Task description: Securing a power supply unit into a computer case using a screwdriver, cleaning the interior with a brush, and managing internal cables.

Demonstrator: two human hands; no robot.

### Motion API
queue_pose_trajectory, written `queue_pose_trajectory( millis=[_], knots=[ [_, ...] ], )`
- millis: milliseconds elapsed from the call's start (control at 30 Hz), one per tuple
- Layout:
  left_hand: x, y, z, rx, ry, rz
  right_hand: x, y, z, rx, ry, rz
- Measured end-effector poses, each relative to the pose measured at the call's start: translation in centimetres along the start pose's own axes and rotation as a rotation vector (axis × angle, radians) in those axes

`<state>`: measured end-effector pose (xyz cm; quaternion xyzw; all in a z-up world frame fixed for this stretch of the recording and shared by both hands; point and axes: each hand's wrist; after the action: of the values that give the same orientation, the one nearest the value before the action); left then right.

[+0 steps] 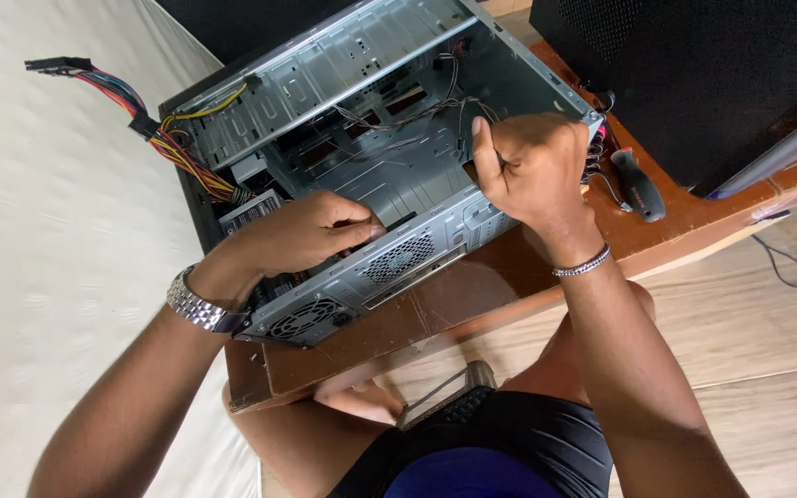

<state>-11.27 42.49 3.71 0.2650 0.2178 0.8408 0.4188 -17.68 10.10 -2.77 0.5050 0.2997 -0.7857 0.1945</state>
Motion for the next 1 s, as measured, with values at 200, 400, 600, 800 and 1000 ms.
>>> queue_pose_trajectory(
  millis=[200,400,600,800,1000],
  knots=[
    [0.0,-0.8,0.0,0.009,0.015,-0.012,0.5,0.2,0.0,0.071,-0.019,0.018],
    [-0.1,-1.0,-0.3,-0.034,0.034,-0.019,-0.1,-0.8,1.2,-0.020,-0.074,0.023],
    [-0.6,-0.7,-0.7,-0.019,0.054,-0.040,-6.4,-9.3,4.3,-0.404,-0.609,0.074],
    [-0.1,0.6,-0.2,-0.066,0.083,-0.078,-7.3,-9.3,2.5,-0.633,-0.924,-0.134],
    [0.1,1.5,-0.8,-0.002,0.121,-0.092,-5.9,-7.7,1.8,-0.572,-0.892,-0.104]
  ],
)
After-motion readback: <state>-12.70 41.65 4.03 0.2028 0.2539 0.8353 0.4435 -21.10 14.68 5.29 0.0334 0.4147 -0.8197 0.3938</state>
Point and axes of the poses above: each hand's wrist, its own x-axis away from the middle knuckle, its own z-axis out of the back of the hand, y = z × x, and after that the axes turned 9 degrees about -x, right-handed
